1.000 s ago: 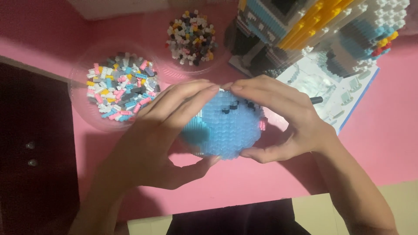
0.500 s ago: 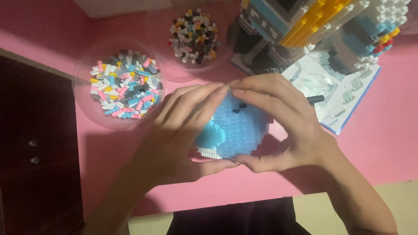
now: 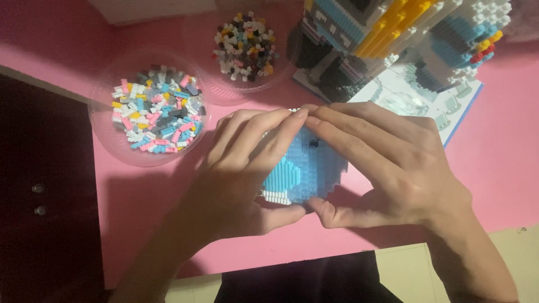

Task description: Assembling a 3D pixel art block figure using a small plastic hammer to secure the pieces.

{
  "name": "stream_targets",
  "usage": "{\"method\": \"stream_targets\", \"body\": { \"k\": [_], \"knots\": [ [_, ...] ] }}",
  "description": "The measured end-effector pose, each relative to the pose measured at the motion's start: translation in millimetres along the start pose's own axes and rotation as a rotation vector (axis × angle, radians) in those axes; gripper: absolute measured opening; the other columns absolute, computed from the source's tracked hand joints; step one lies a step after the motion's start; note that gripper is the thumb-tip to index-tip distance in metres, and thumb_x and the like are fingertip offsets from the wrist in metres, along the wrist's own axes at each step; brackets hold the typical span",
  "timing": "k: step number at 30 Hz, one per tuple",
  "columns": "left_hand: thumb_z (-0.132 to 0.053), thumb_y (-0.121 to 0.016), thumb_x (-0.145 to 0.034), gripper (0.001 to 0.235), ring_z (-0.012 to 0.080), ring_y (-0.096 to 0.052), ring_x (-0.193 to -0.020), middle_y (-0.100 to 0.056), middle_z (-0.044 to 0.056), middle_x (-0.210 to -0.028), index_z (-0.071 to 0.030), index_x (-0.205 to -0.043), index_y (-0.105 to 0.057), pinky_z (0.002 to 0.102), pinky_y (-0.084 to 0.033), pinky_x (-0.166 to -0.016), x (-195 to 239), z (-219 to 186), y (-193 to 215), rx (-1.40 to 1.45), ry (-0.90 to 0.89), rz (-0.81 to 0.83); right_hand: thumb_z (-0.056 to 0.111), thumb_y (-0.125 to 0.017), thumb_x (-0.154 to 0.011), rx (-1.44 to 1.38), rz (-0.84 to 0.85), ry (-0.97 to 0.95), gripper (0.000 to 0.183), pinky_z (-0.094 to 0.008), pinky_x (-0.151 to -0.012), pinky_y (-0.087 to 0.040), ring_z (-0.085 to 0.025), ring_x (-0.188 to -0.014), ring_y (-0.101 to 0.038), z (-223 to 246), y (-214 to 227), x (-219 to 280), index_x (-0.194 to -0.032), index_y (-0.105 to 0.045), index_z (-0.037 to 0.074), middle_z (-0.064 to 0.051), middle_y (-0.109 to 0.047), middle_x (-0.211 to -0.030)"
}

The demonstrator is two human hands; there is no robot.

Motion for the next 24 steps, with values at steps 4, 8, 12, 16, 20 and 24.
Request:
{"method": "stream_targets", "body": {
  "k": [4,8,12,16,20,24],
  "knots": [
    [-0.041,-0.091,-0.081,0.097,0.0397,-0.059,-0.13,-0.063,0.021,-0.146,0.002,-0.155,-0.046,0.052,-0.053,-0.113,1,1,-4,0.054,-0.005,-0.025,0.045,-0.071,-0.099,0.082,0.008,0.034,0.063,-0.043,-0.071,-0.064,-0.042,-0.101,-0.082,2,-1,-1,-0.128,-0.07,-0.011,-0.024,-0.081,-0.118],
    [-0.038,-0.096,-0.077,0.104,0.0408,-0.059,-0.131,-0.063,0.024,-0.147,0.003,-0.156,-0.043,0.053,-0.052,-0.117,0,-1,-5,0.044,-0.013,-0.018,0.048,-0.073,-0.1,0.074,-0.014,0.068,0.066,-0.044,-0.075,-0.066,-0.044,-0.1,-0.082,1,-1,-1,-0.126,-0.069,-0.013,-0.026,-0.08,-0.118],
    [-0.046,-0.096,-0.086,0.104,0.0401,-0.058,-0.136,-0.061,0.021,-0.152,-0.002,-0.16,-0.038,0.055,-0.053,-0.117,12,9,-22,0.036,-0.053,-0.022,0.044,-0.074,-0.1,0.123,-0.026,0.082,0.062,-0.042,-0.071,-0.066,-0.041,-0.098,-0.083,3,1,5,-0.125,-0.073,-0.012,-0.024,-0.082,-0.114],
    [-0.05,-0.1,-0.101,0.069,0.0268,-0.067,-0.121,-0.064,0.003,-0.134,-0.013,-0.142,-0.058,0.07,-0.043,-0.117,35,2,-55,-0.132,-0.299,-0.214,0.061,-0.07,-0.089,-0.062,-0.165,-0.12,0.089,-0.069,-0.118,-0.049,-0.045,-0.12,-0.071,-21,0,74,-0.135,-0.056,-0.014,-0.031,-0.074,-0.126],
    [-0.026,-0.088,-0.111,0.035,0.0222,-0.064,-0.106,-0.05,0.002,-0.124,-0.019,-0.139,-0.069,0.076,-0.047,-0.106,50,-26,-56,-0.326,-0.389,-0.261,0.0,-0.069,-0.11,0.056,-0.33,-0.738,0.021,-0.045,-0.097,-0.05,-0.036,-0.101,-0.062,-37,-8,155,-0.121,-0.064,-0.016,-0.028,-0.07,-0.115],
    [-0.063,-0.107,-0.108,0.079,0.0211,-0.051,-0.133,-0.054,0.0,-0.138,-0.023,-0.153,-0.056,0.074,-0.038,-0.117,77,-34,-87,-0.366,-0.324,-0.22,-0.001,-0.08,-0.104,0.24,-0.144,-0.885,0.025,-0.046,-0.097,-0.05,-0.032,-0.098,-0.061,-33,-28,198,-0.124,-0.068,-0.01,-0.024,-0.069,-0.122]
  ]
}}
Point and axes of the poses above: each hand's wrist, its own x-axis away from the middle knuckle, its own y-axis out of the back of the hand, z = x × y, the point moved 6 cm from there along -x, towards the middle knuckle
